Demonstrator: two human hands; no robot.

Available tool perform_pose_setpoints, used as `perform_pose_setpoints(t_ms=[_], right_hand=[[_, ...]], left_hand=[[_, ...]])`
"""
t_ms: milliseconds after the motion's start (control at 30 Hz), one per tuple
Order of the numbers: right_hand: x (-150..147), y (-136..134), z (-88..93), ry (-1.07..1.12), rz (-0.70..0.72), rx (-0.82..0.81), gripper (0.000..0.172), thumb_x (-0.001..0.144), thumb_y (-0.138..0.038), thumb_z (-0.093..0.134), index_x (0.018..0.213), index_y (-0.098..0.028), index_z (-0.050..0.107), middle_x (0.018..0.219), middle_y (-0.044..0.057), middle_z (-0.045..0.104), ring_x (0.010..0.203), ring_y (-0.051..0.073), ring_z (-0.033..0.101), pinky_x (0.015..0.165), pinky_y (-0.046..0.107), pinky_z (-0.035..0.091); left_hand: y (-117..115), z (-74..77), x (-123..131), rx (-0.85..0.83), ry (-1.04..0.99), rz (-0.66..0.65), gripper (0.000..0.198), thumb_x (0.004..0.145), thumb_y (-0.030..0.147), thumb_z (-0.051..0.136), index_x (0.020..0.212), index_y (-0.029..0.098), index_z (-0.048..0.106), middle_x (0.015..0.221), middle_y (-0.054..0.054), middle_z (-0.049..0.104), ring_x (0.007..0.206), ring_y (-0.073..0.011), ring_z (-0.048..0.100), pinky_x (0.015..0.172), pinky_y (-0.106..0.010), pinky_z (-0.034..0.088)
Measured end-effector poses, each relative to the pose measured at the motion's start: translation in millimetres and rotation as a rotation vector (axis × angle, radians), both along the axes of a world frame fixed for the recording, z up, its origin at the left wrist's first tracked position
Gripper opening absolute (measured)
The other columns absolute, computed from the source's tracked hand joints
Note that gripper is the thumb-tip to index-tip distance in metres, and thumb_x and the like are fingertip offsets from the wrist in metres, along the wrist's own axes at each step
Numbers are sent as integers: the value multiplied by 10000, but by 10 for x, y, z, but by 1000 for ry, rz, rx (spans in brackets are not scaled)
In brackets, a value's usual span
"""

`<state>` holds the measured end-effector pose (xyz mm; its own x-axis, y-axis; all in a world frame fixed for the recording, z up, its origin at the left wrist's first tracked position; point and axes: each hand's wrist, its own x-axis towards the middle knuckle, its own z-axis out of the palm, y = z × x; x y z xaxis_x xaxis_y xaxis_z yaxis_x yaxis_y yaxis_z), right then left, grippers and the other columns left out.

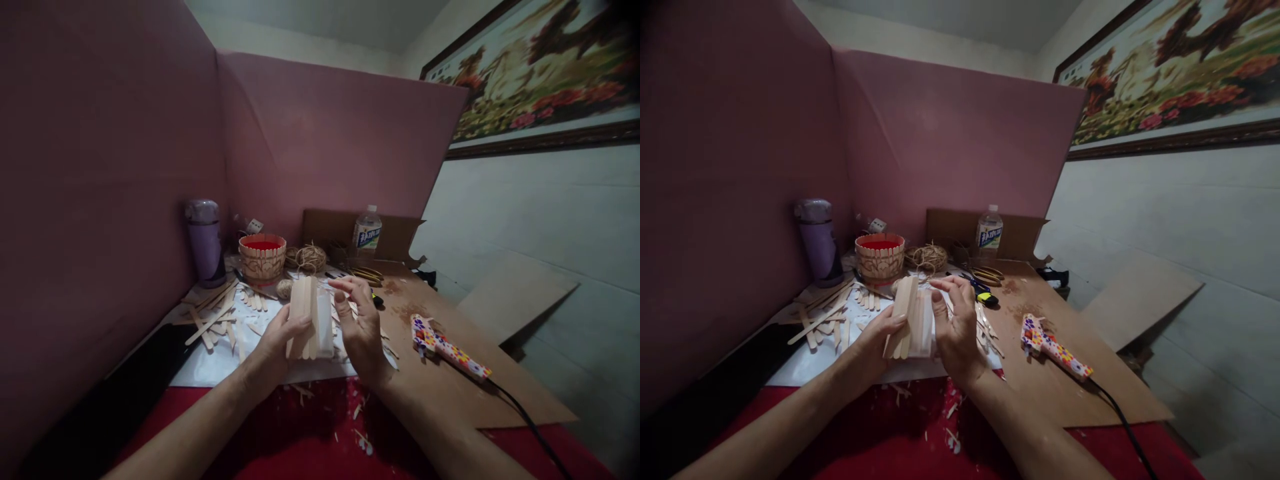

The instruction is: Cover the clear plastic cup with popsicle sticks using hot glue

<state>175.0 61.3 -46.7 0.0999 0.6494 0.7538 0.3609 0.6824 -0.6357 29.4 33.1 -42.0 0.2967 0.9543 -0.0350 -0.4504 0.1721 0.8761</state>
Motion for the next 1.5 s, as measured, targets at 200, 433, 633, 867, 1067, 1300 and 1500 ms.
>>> perform_pose_setpoints(t_ms=[200, 433, 633, 867, 1067, 1300, 1500], right_hand=[[-8, -167, -48, -244, -22, 170, 251, 938, -238, 484, 1109, -295, 658, 1134, 65, 519, 1111, 237, 490, 963, 451, 404], [-25, -249, -40, -422, -27, 323, 337, 910, -178, 503, 1203, -293, 623, 1209, 84, 495, 1151, 267, 443, 982, 495, 384], [-16, -255, -56, -440, -17, 393, 245, 906, -184, 513, 1077, -249, 677, 1211, 89, 501, 1140, 277, 430, 974, 513, 380], [0, -248, -48, -467, -22, 413, 246, 886, -173, 540, 1089, -239, 662, 1219, 92, 513, 1134, 277, 432, 962, 515, 392], [-8, -253, -61, -501, -5, 447, 222, 836, -170, 626, 1039, -246, 678, 1198, 88, 534, 1136, 279, 448, 967, 512, 402], [-29, -226, -72, -481, -12, 444, 211, 842, -144, 626, 1005, -264, 684, 1174, 71, 559, 1125, 267, 470, 947, 493, 422], [-13, -218, -73, -506, 5, 450, 272, 830, -183, 644, 1091, -258, 648, 1190, 85, 548, 1132, 282, 462, 957, 522, 417]], left_hand=[[54, -32, 4, 84, -48, 80, 468, 797, 361, 655, 1215, 163, 583, 1085, -105, 678, 946, -248, 632, 752, -318, 507], [89, -73, 2, 153, -112, 93, 375, 796, 326, 663, 1123, 145, 638, 1048, -87, 706, 1001, -238, 634, 834, -298, 480], [116, -65, -27, 79, -195, 127, 423, 794, 373, 657, 1130, 118, 630, 1036, -113, 715, 944, -246, 665, 797, -313, 516], [125, -32, -36, 50, -232, 191, 378, 839, 343, 613, 1142, 118, 631, 948, -94, 735, 770, -188, 680, 691, -276, 536], [106, 12, -32, 18, -248, 183, 392, 822, 342, 627, 1128, 97, 631, 960, -110, 732, 800, -202, 685, 682, -271, 538], [133, -38, -29, 73, -228, 208, 425, 792, 365, 664, 1133, 113, 632, 941, -98, 729, 780, -207, 680, 708, -300, 531], [136, -51, -31, 70, -225, 219, 471, 737, 374, 722, 1120, 118, 625, 918, -82, 715, 725, -176, 658, 627, -262, 510]])
